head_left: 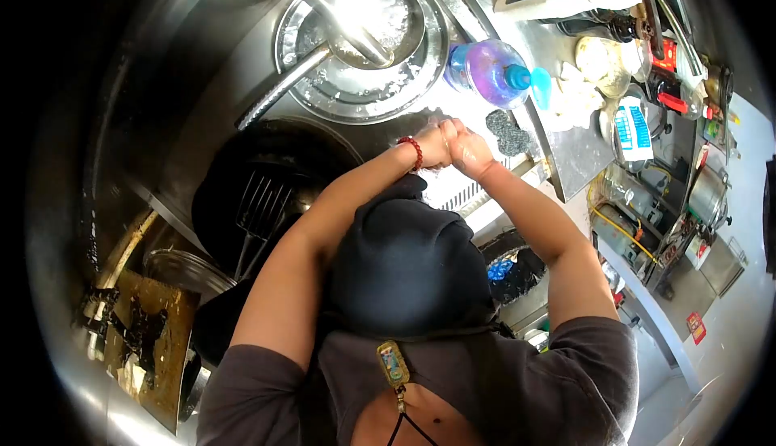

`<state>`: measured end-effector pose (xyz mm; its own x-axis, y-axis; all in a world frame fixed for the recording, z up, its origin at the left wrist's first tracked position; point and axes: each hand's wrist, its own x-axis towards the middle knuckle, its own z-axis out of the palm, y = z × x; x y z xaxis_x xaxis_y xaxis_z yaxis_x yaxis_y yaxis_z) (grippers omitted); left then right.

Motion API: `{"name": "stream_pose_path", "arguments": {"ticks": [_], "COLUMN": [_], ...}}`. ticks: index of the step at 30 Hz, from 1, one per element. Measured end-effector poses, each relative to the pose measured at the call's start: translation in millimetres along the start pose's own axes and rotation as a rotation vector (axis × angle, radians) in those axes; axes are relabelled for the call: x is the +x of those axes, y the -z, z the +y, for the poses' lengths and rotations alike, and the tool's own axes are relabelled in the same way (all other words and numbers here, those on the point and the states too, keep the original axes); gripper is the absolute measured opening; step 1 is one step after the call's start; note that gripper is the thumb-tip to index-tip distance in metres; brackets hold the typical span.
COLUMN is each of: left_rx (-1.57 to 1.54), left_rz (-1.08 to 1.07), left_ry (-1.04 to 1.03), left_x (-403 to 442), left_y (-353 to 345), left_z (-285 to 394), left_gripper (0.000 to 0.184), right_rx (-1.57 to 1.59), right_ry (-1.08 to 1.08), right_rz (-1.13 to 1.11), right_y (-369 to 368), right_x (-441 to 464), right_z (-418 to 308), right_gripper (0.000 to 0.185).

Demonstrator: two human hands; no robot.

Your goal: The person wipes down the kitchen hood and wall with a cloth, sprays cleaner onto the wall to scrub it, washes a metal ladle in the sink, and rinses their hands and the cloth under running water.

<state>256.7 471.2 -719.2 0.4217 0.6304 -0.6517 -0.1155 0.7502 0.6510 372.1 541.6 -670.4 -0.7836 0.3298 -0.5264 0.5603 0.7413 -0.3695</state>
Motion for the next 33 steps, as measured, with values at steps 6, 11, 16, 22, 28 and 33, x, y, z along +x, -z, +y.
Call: {"name": "stream_pose_path", "arguments": {"ticks": [6, 11, 16, 22, 28, 33], "left_rx": [0.609, 0.877, -0.342, 0.001, 0.675, 0.755], "left_rz": [0.117, 0.381, -0.007, -0.123, 0.277, 0.245], "left_ry": [-0.107, -0.665, -0.048, 0.043, -0.335, 0.012], "left_x": [-25, -17, -3, -5, 4, 5], "left_y": [5, -17, -9, -5, -10, -10], "left_z": [29, 5, 8, 10, 2, 6], "left_gripper": [0.031, 0.020, 0.009, 0.016, 0.024, 0.025], "right_rx": [0.047, 0.952, -0.138, -0.037, -0.133, 0.034], "right_ry": [-0.018, -0.499, 0.240, 0.319, -0.018, -0.342], "right_rz": [-0.253, -0.412, 0.199, 0.326, 0.067, -0.058], "right_y": [-39, -2, 14, -10, -18, -29], "right_x": [11, -20, -56, -22, -9, -6], "right_z": [23, 25, 2, 14, 4, -1], "right_gripper": [0.027, 0.059, 0.075, 0.056, 0.032, 0.015]}}
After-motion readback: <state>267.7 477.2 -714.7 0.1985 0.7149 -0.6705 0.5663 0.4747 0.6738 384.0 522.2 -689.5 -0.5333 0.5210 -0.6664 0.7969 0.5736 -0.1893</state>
